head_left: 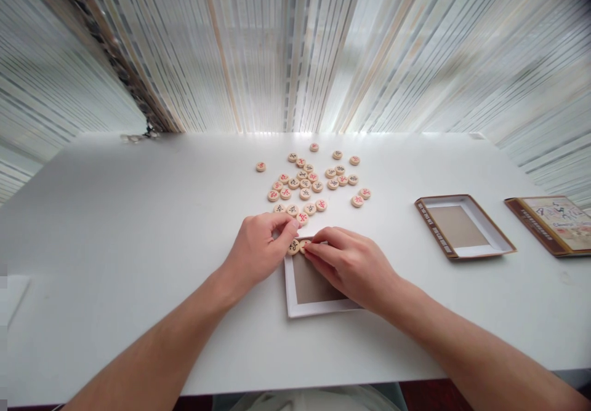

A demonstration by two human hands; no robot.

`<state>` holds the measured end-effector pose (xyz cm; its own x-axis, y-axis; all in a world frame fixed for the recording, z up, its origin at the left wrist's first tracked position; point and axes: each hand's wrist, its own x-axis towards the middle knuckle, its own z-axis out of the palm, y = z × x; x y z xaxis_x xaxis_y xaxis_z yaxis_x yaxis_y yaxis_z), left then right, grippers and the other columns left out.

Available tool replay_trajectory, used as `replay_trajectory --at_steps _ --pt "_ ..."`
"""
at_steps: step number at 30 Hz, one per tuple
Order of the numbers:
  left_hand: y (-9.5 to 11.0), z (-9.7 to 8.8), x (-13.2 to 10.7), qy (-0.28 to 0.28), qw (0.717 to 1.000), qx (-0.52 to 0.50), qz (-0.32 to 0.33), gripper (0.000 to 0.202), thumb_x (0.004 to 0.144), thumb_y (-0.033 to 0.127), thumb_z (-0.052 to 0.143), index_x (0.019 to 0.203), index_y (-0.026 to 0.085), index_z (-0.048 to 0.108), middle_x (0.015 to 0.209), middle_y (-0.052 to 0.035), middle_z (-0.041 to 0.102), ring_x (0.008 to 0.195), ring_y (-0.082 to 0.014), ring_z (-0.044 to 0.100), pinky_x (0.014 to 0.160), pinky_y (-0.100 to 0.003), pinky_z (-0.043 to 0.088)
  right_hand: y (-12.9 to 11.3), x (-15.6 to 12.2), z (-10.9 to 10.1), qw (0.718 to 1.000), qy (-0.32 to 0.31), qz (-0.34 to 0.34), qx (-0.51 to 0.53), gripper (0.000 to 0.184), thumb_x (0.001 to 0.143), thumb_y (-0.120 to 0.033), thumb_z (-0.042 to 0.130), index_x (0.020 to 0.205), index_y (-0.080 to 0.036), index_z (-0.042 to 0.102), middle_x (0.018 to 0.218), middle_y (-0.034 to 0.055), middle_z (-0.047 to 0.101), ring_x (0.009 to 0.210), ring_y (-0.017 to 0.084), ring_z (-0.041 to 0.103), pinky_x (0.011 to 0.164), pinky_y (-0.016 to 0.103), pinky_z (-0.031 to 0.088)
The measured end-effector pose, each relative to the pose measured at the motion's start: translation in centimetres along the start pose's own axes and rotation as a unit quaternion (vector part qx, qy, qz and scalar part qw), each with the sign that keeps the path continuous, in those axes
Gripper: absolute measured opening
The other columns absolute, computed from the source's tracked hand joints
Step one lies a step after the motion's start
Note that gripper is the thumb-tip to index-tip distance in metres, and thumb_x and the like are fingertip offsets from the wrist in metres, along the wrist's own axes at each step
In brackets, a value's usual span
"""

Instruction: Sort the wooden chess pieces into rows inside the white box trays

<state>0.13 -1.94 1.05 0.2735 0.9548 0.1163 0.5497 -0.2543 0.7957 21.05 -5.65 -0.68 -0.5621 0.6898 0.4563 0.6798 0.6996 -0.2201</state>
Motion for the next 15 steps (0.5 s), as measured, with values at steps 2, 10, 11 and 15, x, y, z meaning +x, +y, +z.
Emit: replay_trajectory --at_steps 2,10,11,15 --pt "-0.04 0.0 0.03 0.002 1.0 0.0 0.001 0.033 0.097 0.035 0.06 0.074 0.022 0.079 0.069 -0.0009 0.078 0.069 -0.0199 0.071 0.064 -0.027 0.053 -0.01 0.06 -0.04 1.0 0.0 0.001 -0.002 0.03 0.111 -0.019 0.055 0.091 -0.017 0.077 0.089 0.0082 0.077 0.072 0.02 0.067 0.064 0.033 0.052" --pt "0.18 -0.2 0.05 0.014 1.0 -0.002 -0.002 0.032 0.097 0.034 0.061 0.074 0.021 0.079 0.074 -0.0012 0.08 0.07 -0.0196 0.072 0.065 -0.027 0.053 0.04 -0.12 -0.3 1.0 0.011 0.002 0.022 0.023 0.109 -0.02 0.057 0.103 -0.016 0.078 0.093 0.0092 0.078 0.074 0.02 0.07 0.065 0.032 0.053" --pt "0.22 -0.26 0.08 0.017 1.0 -0.002 -0.003 0.031 0.097 0.034 0.061 0.075 0.021 0.079 0.075 -0.0012 0.08 0.071 -0.0197 0.072 0.065 -0.027 0.053 0.06 -0.17 -0.38 0.999 0.015 0.003 0.029 0.021 0.109 -0.02 0.058 0.104 -0.016 0.078 0.093 0.0093 0.078 0.074 0.02 0.07 0.065 0.032 0.054" --pt "0.23 -0.62 0.33 0.039 0.999 -0.004 -0.007 0.032 0.097 0.035 0.06 0.075 0.021 0.079 0.078 -0.0012 0.082 0.078 -0.0216 0.075 0.07 -0.028 0.054 0.31 -0.3 -0.82 0.998 0.036 0.013 0.056 0.019 0.108 -0.02 0.059 0.105 -0.019 0.078 0.091 0.0083 0.078 0.074 0.018 0.072 0.067 0.029 0.055"
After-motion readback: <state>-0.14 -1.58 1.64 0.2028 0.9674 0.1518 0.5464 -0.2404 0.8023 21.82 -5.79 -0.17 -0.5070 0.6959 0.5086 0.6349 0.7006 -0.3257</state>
